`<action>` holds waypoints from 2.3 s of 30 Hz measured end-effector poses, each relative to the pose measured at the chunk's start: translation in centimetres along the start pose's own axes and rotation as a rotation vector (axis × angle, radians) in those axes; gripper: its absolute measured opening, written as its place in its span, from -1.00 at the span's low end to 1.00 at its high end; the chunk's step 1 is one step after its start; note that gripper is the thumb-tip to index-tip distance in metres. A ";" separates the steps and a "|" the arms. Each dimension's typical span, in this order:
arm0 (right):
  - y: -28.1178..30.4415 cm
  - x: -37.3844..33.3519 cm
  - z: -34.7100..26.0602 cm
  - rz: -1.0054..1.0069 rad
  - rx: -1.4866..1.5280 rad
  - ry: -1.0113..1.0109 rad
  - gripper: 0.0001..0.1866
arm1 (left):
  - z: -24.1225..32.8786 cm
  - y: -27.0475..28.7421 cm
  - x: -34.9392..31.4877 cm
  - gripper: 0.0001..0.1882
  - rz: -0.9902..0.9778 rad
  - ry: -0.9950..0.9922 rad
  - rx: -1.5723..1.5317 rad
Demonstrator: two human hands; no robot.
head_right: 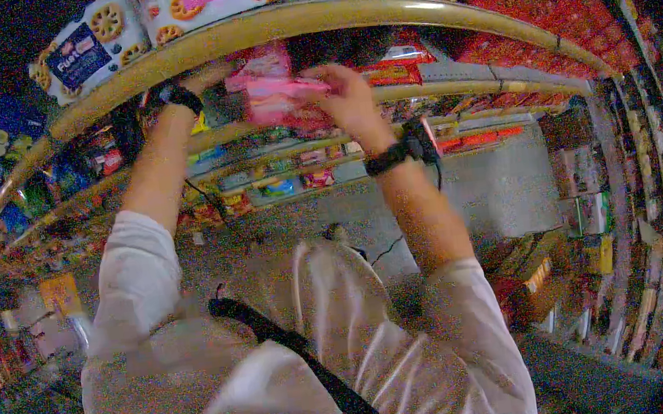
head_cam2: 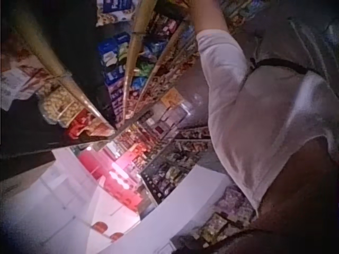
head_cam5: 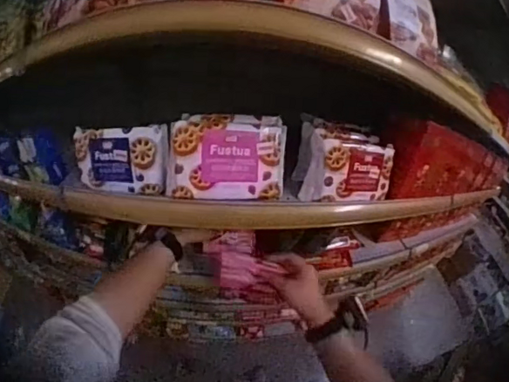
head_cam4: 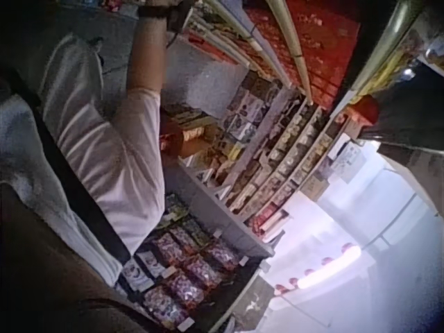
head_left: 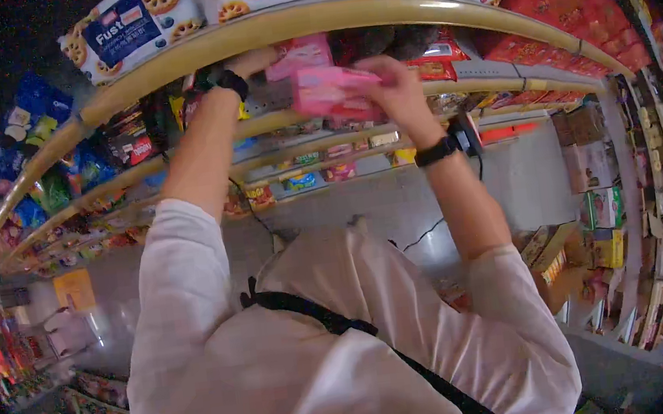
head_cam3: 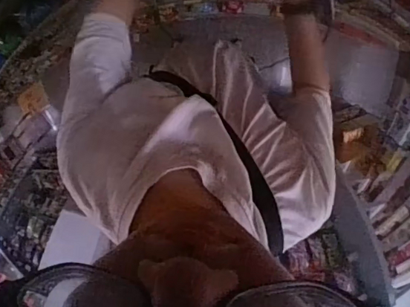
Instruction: Organizing and wiping snack shelves in a supermarket.
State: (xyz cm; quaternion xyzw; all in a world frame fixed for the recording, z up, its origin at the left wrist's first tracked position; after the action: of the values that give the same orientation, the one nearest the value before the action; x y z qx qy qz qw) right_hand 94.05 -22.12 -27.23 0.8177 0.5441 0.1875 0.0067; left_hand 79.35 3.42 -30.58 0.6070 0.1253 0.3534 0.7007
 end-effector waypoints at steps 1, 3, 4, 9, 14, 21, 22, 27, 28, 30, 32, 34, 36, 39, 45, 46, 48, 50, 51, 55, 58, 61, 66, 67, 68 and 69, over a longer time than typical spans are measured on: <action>-1.2 1.7 0.5 -0.031 0.010 0.018 -0.60 | -0.6 0.2 0.0 -0.46 0.022 -0.002 0.021; -2.6 4.5 0.2 -0.109 -0.174 0.153 -0.59 | -1.6 0.3 0.4 -0.47 0.053 0.040 0.008; -3.5 5.5 -0.4 -0.190 -0.362 0.287 -0.58 | -2.3 0.4 0.5 -0.47 0.072 0.074 -0.016; -5.5 8.7 1.8 -0.281 -0.345 0.302 -0.47 | -3.9 0.1 0.3 -0.49 0.150 0.170 -0.153; -5.2 10.0 5.2 -0.306 -0.682 0.443 -0.48 | -4.7 0.8 0.0 -0.52 0.185 0.174 -0.267; -6.9 9.3 2.9 -0.527 -0.561 0.451 -0.51 | -5.5 1.3 -1.1 -0.54 0.204 0.199 -0.340; -6.8 9.1 3.0 -0.497 -0.635 0.501 -0.52 | -5.4 1.3 -1.2 -0.55 0.203 0.199 -0.347; -6.8 8.4 1.8 -0.489 -0.616 0.406 -0.52 | -5.2 1.2 -1.3 -0.56 0.210 0.200 -0.376; -6.7 8.3 1.6 -0.495 -0.586 0.373 -0.54 | -5.1 1.2 -1.4 -0.57 0.212 0.198 -0.382; -6.0 7.9 1.8 -0.497 -0.562 0.338 -0.56 | -4.7 1.3 -1.4 -0.57 0.217 0.194 -0.399; -5.3 6.4 1.1 -0.464 -0.695 0.652 -0.64 | -4.3 1.5 -1.5 -0.58 0.226 0.188 -0.420; -4.4 3.9 -0.7 -0.337 -0.669 0.548 -0.67 | -4.3 1.9 -2.4 -0.59 0.235 0.198 -0.450; -3.6 0.3 -1.3 -0.198 -0.649 0.438 -0.70 | -2.9 2.6 -3.3 -0.59 0.239 0.175 -0.501; -2.9 -4.4 1.7 0.094 0.065 0.079 -0.67 | 0.8 4.3 -5.7 -0.60 0.218 0.113 -0.587; -7.8 -4.9 1.1 0.166 0.784 -0.321 -0.70 | 6.2 5.4 -12.2 -0.53 -0.144 0.117 -0.856; -8.3 -3.7 1.8 0.062 0.810 -0.233 -0.69 | 7.0 5.5 -12.5 -0.51 -0.170 0.062 -0.800; -8.3 -2.5 0.4 0.026 0.842 -0.300 -0.68 | 4.5 4.1 -11.7 -0.50 -0.131 0.119 -0.833; -7.0 -1.6 2.3 0.070 0.851 -0.452 -0.61 | 3.0 4.2 -10.8 -0.41 -0.107 0.229 -0.802; -6.3 -1.2 2.8 0.066 0.847 -0.447 -0.61 | 3.0 4.6 -10.6 -0.41 -0.100 0.227 -0.804; -2.4 0.8 4.5 0.175 0.323 -0.218 -0.62 | 3.1 4.8 -10.5 -0.19 -0.011 0.143 -0.628; -2.6 2.1 4.4 0.012 -0.139 -0.065 -0.58 | 4.0 3.8 -11.4 -0.17 0.036 0.210 -0.546; -3.3 2.7 4.5 0.078 -0.576 0.239 -0.58 | 3.5 2.2 -11.4 -0.24 0.057 0.242 -0.478; -4.4 4.4 6.8 0.074 -0.667 0.263 -0.43 | 3.7 1.9 -11.3 -0.31 0.065 0.288 -0.396; -4.4 4.3 7.2 0.074 -0.667 0.263 -0.43 | 4.0 2.2 -11.2 -0.32 0.060 0.310 -0.406; -4.6 4.2 7.0 0.082 -0.666 0.245 -0.41 | 4.3 2.6 -11.3 -0.32 0.063 0.317 -0.405; -4.8 4.0 6.9 0.091 -0.665 0.228 -0.39 | 4.8 3.2 -11.6 -0.29 0.084 0.331 -0.331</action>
State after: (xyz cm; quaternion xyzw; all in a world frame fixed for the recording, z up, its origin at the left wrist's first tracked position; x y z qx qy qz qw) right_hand 93.27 -15.22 -33.44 0.7682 0.4135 0.4445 0.2034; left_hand 72.83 -7.72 -29.39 0.4222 0.1534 0.4925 0.7454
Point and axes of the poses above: each hand's wrist, its own x-axis towards the middle knuckle, its own y-axis out of the back of the hand, z = x × y, the point moved 5 cm from there along x, towards the middle knuckle, and after that the axes turned 7 degrees about y, right-handed, at the moved point
